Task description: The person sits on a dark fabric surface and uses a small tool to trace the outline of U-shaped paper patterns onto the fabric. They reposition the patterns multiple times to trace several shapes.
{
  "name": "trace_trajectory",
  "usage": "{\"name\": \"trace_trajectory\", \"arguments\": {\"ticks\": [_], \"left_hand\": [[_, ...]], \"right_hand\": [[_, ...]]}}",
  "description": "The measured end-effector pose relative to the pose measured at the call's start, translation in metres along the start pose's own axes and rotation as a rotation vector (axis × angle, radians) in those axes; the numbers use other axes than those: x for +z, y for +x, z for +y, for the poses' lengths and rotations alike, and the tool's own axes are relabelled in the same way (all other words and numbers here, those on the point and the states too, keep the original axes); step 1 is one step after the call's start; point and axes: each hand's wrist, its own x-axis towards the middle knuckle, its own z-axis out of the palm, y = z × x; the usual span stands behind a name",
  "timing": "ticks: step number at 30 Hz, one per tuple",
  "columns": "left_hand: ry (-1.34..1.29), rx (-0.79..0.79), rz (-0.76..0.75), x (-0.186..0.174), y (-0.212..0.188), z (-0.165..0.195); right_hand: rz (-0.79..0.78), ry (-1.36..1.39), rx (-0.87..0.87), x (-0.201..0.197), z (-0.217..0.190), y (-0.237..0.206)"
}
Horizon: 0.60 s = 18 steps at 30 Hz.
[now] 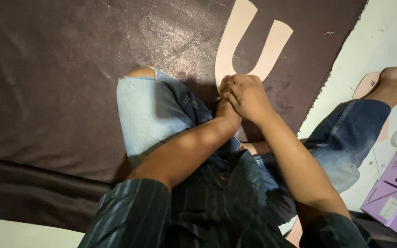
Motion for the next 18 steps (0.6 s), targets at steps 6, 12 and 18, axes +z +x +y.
{"name": "trace_trajectory", "arguments": {"ticks": [6, 12, 18], "left_hand": [[0.017, 0.020, 0.009, 0.002, -0.003, -0.003], [0.008, 0.056, 0.026, -0.029, -0.020, 0.001], [0.034, 0.175, 0.140, -0.091, -0.038, -0.007]], "right_hand": [[0.108, 0.116, 0.038, 0.002, 0.009, 0.015], [0.015, 0.122, 0.004, -0.005, 0.003, -0.012], [0.399, 0.361, 0.494, 0.000, 0.027, -0.053]]}}
